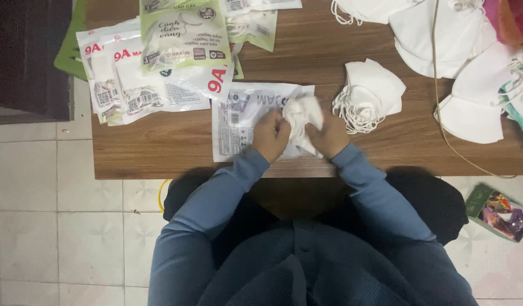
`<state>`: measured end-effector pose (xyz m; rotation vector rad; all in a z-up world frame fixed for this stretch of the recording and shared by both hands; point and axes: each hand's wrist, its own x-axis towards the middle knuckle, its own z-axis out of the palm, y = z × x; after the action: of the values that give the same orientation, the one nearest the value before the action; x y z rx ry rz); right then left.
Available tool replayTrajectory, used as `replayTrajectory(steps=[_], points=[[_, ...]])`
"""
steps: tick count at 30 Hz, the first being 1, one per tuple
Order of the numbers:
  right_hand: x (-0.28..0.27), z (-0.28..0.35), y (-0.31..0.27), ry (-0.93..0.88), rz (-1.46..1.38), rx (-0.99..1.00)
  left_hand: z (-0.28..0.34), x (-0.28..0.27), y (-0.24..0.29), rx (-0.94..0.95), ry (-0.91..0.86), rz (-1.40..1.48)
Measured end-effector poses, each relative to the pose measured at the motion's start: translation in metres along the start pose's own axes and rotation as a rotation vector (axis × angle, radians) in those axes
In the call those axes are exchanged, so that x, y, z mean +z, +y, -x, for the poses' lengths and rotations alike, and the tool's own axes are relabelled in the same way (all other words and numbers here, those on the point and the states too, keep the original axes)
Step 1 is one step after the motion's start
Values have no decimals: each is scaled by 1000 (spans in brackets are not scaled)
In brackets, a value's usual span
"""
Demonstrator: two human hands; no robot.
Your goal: A person is seen organizing and stacking white face masks on a wooden table, likely as part of a quality control or packaging process.
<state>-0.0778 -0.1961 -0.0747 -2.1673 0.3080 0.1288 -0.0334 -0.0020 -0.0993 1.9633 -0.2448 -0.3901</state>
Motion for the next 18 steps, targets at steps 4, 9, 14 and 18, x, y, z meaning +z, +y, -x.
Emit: replayTrajectory(steps=[4, 9, 14, 18], points=[[-10, 13, -47, 12, 304, -223, 15, 6, 18, 360, 151, -455], [4, 1, 26, 48, 117, -84, 25, 12, 24, 404, 20, -495], [0, 17, -8, 264, 126, -271, 35, 14, 38, 450, 114, -403], [-4, 21, -47, 154, 180, -374, 32, 5, 38, 434, 147, -370]])
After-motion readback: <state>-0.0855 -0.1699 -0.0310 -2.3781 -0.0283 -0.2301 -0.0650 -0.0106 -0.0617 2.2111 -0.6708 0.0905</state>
